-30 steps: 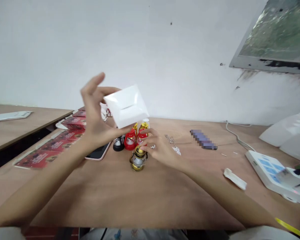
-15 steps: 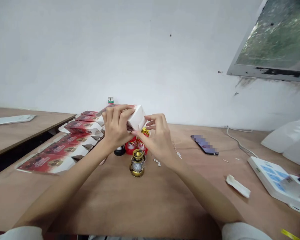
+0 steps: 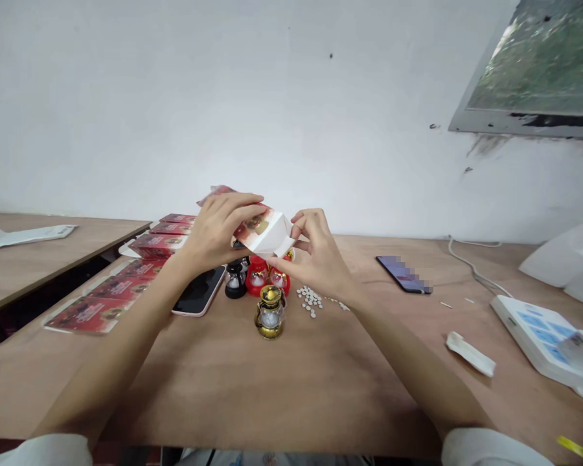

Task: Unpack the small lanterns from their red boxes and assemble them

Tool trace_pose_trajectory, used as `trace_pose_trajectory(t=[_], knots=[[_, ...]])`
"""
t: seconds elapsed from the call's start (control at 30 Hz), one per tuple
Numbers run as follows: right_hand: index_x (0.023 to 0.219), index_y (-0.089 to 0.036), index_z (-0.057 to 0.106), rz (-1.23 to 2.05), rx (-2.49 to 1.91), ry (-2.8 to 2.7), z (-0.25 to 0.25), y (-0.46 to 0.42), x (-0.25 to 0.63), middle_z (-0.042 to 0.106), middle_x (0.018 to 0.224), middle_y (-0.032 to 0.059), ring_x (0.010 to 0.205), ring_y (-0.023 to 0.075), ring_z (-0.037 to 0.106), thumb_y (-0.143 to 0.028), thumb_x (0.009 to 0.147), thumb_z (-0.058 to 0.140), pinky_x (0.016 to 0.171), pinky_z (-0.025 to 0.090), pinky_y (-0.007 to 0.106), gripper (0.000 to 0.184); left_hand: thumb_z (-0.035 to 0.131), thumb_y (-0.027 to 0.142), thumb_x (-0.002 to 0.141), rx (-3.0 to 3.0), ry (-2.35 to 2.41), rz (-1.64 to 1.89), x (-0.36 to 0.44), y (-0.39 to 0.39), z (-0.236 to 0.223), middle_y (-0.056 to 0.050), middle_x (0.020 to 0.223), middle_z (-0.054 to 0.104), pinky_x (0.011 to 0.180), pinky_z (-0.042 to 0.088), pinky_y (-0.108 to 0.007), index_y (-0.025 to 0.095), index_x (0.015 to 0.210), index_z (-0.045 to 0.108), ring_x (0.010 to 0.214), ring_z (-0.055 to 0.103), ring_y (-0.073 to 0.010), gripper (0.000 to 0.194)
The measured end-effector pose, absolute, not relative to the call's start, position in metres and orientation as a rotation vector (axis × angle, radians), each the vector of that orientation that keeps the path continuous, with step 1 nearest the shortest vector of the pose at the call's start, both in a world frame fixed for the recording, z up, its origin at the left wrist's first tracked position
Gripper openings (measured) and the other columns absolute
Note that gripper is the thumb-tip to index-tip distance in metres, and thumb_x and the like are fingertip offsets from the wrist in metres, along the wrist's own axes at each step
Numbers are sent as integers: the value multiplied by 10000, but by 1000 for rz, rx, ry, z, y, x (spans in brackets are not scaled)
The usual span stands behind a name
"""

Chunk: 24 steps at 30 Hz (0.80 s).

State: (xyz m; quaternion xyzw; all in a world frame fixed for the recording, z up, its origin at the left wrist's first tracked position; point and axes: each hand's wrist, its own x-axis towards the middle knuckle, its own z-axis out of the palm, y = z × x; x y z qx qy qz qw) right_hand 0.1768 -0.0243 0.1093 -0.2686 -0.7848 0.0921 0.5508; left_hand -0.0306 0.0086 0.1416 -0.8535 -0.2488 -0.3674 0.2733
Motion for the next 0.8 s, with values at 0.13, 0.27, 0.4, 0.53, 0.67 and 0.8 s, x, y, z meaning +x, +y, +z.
trace_pose_trajectory(t=[0.13, 0.27, 0.4, 0.53, 0.67, 0.8], knots=[[816, -224, 406, 234, -593, -1814, 113, -31, 183, 386, 1039, 40, 1005, 172, 491, -129, 718, 481, 799, 538, 385, 156, 658, 540, 706, -2221, -743, -1044, -40, 6, 147, -108, 1187, 580, 896, 331, -421, 241, 1195, 477, 1071, 505, -274, 600], [999, -247, 471, 46, -598, -1823, 118, -34, 185, 422, 1151, 58, 1124, 220, 469, -139, 731, 485, 865, 493, 440, 290, 667, 563, 687, -2233, -782, -965, -41, 1, 149, -104, 1186, 584, 904, 301, -433, 251, 1210, 485, 1066, 500, -284, 636], [1128, -257, 483, -91, -537, -1984, 122, -33, 186, 510, 1168, 61, 1148, 219, 475, -171, 785, 507, 928, 445, 444, 355, 660, 506, 723, -2316, -784, -790, -35, -3, 148, -94, 1213, 584, 925, 268, -437, 263, 1240, 476, 1090, 500, -278, 600], [1118, -261, 522, -291, -597, -2099, 120, -30, 188, 566, 1130, 51, 1093, 221, 515, -97, 775, 502, 915, 432, 436, 381, 673, 487, 713, -2391, -776, -705, -33, -6, 147, -84, 1209, 597, 929, 260, -432, 269, 1254, 474, 1091, 510, -277, 617], [1088, -215, 554, -492, -678, -2163, 117, -27, 188, 604, 1109, 70, 1032, 240, 537, -113, 771, 542, 838, 444, 402, 333, 672, 499, 708, -2430, -768, -629, -34, -7, 147, -90, 1202, 603, 904, 279, -410, 250, 1245, 493, 1086, 519, -277, 619], [1038, -217, 588, -576, -649, -2165, 116, -25, 185, 657, 1041, 61, 979, 234, 575, -151, 812, 517, 811, 439, 399, 246, 663, 499, 716, -2472, -773, -577, -34, -7, 148, -86, 1209, 601, 865, 302, -371, 247, 1245, 492, 1096, 521, -265, 611]])
